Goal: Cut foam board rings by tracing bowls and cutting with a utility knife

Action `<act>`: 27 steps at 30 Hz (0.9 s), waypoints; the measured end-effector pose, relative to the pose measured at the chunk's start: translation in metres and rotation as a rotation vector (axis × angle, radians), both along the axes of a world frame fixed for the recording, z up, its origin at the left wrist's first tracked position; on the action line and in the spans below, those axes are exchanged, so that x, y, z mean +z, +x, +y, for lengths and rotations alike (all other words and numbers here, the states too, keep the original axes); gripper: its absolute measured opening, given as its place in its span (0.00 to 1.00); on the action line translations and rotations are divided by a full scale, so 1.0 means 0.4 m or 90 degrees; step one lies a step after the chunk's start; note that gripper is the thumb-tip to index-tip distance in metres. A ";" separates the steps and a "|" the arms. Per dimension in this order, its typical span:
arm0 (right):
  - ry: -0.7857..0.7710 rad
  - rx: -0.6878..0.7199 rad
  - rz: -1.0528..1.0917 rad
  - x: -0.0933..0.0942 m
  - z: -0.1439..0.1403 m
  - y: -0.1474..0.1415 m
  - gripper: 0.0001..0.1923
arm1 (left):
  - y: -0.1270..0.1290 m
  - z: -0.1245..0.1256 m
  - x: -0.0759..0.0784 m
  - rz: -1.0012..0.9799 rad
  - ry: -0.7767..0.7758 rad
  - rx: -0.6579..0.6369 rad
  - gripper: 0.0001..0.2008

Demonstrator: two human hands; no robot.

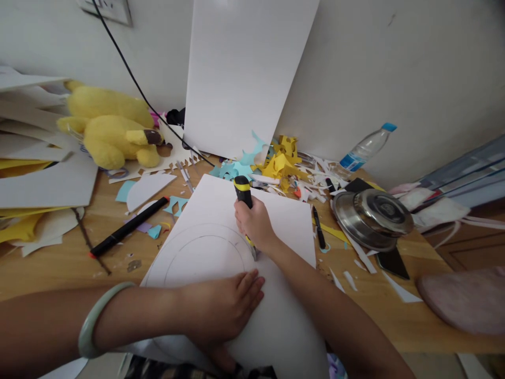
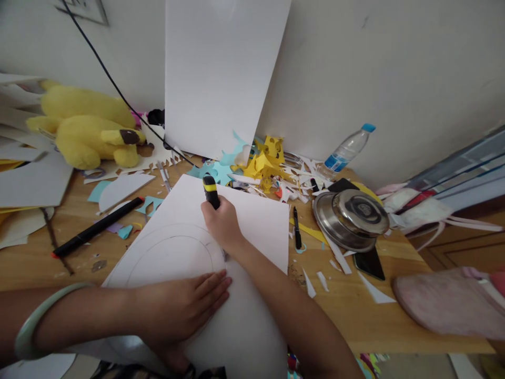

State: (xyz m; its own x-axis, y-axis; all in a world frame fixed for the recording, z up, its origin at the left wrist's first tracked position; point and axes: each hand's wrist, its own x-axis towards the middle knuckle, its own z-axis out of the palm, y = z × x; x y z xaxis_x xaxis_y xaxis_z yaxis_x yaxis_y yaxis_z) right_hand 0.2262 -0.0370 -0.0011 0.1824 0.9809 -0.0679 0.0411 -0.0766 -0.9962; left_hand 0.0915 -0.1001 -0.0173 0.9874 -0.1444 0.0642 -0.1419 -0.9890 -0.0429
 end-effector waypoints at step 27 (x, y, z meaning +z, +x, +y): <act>0.022 -0.003 -0.020 0.002 0.025 -0.003 0.08 | 0.002 0.003 0.001 -0.048 0.036 -0.022 0.41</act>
State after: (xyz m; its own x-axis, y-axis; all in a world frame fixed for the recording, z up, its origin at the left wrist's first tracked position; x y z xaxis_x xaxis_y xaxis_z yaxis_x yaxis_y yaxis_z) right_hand 0.2251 -0.0272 -0.0001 0.1886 0.9817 -0.0282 0.0726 -0.0426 -0.9964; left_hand 0.0923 -0.0989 -0.0171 0.9745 -0.1836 0.1293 -0.1697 -0.9792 -0.1110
